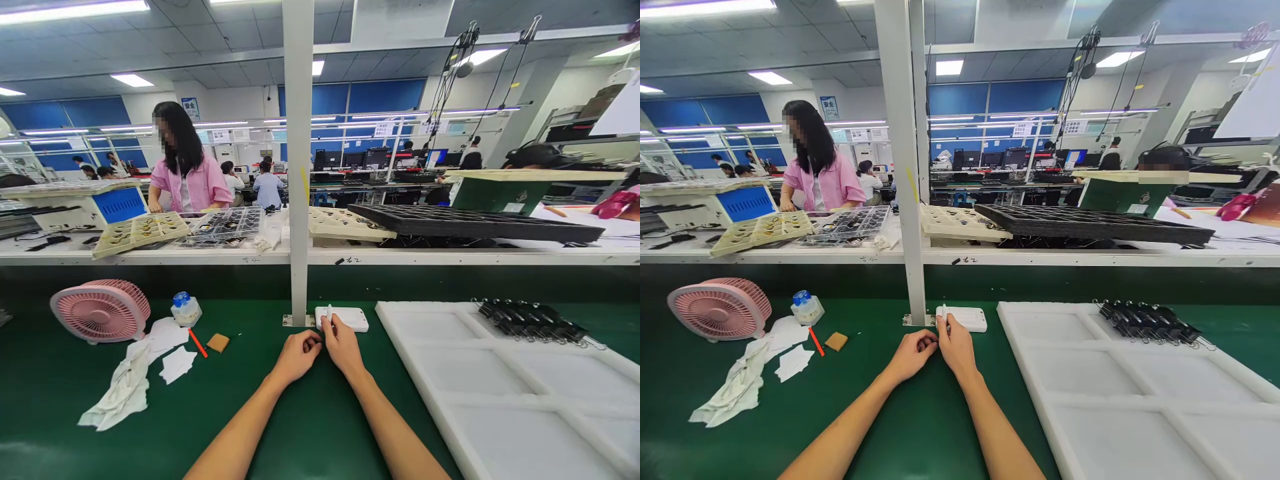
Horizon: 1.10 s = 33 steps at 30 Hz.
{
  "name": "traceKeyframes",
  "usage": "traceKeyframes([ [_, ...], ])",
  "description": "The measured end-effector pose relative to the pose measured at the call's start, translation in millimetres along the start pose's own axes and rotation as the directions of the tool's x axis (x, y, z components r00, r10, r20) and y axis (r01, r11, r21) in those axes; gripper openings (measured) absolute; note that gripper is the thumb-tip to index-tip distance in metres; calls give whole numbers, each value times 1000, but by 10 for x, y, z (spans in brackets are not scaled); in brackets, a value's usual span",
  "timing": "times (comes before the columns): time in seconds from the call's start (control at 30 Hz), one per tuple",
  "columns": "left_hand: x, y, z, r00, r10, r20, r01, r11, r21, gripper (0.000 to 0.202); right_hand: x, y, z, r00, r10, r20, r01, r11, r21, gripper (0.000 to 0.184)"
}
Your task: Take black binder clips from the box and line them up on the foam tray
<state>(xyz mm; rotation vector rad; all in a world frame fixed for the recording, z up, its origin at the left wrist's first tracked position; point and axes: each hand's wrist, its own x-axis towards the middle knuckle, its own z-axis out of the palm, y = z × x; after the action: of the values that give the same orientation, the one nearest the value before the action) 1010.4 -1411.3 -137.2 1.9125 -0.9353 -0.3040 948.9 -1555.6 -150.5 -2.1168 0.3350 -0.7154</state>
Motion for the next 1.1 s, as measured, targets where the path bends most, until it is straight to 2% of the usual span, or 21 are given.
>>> traceKeyframes([
  [0.27, 4, 1, -5, 1000, -8, -5, 8, 1000, 3, 23, 38, 24, -23, 1000, 30, -10, -30, 999, -23, 43],
  [0.43, -5, 6, -1, 1000, -11, -4, 11, 1000, 1, 23, 16, -44, -54, 995, 66, -77, -74, 992, -103, 38],
  [0.6, -1, 3, 0, 1000, -13, -6, 13, 1000, 7, 23, 5, -68, -65, 990, 39, -138, -47, 997, -61, 38],
  [0.9, -16, 9, 4, 1000, -7, -10, 7, 1000, 6, 23, 8, -34, -46, 988, -26, -150, 27, 1000, 4, 46],
  [1.1, 2, -3, 4, 1000, -16, -8, 16, 1000, 4, 23, 30, 20, -33, 995, 3, -103, -2, 1000, 17, 46],
])
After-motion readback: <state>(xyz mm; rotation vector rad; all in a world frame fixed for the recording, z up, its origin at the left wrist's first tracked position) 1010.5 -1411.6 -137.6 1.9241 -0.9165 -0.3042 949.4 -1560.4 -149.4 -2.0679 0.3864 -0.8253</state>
